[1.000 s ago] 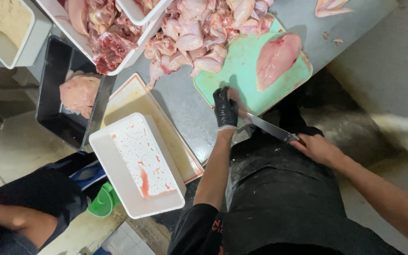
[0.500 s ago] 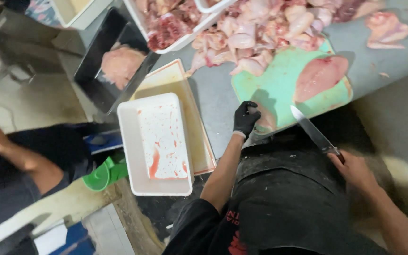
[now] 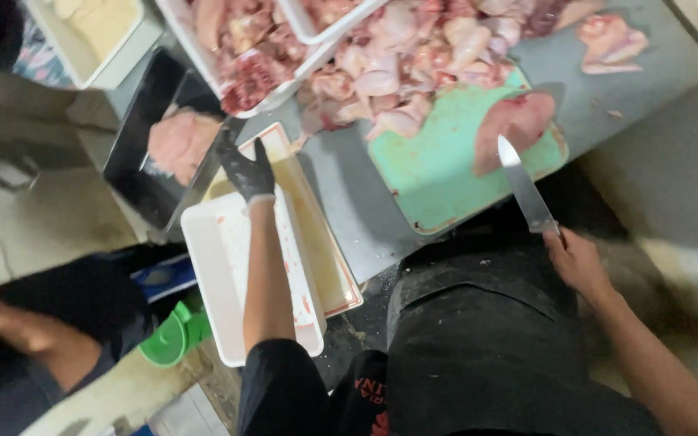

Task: A person is cutting raw chicken breasts into smaller pieces using a knife on a cutting board in a food production environment.

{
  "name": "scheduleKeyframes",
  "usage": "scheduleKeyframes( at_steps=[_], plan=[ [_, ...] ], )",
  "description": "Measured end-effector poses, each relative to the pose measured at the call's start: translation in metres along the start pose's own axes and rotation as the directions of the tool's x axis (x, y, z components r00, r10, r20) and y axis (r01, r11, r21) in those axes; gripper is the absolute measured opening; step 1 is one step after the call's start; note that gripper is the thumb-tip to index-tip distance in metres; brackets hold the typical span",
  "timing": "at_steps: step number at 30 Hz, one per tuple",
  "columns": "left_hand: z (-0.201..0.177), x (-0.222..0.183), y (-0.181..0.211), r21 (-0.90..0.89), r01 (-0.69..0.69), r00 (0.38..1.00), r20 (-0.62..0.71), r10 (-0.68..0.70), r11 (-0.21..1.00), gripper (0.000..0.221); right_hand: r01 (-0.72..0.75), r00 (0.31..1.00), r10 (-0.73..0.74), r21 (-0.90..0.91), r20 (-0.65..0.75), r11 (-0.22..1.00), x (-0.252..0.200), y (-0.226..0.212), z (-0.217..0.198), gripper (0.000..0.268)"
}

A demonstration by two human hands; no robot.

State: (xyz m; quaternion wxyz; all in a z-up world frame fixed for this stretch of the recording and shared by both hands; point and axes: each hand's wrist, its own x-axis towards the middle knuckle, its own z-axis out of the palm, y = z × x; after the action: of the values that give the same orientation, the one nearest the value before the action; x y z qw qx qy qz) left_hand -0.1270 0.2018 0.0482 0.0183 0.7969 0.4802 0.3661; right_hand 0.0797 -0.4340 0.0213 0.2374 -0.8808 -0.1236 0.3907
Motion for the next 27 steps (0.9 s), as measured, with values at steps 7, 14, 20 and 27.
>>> scheduleKeyframes(
  at_steps=[7, 14, 20, 27],
  plan=[
    [0.087, -0.196, 0.257, -0.562, -0.531, 0.522, 0.372, 0.768, 0.633, 0.055, 0.029, 0.981, 0.028, 0.287, -0.19, 0.957, 0.005, -0.035, -0.037, 0.045],
    [0.175, -0.255, 0.347, -0.493, -0.725, 0.255, 0.456, 0.853, 0.481, 0.066, 0.06, 0.978, 0.018, 0.365, -0.207, 0.929, 0.039, -0.013, -0.056, 0.049],
    [0.154, -0.254, 0.36, -0.59, -0.649, 0.158, 0.514, 0.843, 0.481, 0.07, -0.022, 0.998, 0.043, 0.469, -0.034, 0.883, 0.048, 0.011, -0.08, 0.045],
    [0.139, -0.291, 0.358, -0.56, -0.584, 0.26, 0.557, 0.789, 0.587, 0.073, 0.006, 0.997, -0.043, 0.505, 0.063, 0.863, 0.098, 0.019, -0.086, 0.046]
  ],
)
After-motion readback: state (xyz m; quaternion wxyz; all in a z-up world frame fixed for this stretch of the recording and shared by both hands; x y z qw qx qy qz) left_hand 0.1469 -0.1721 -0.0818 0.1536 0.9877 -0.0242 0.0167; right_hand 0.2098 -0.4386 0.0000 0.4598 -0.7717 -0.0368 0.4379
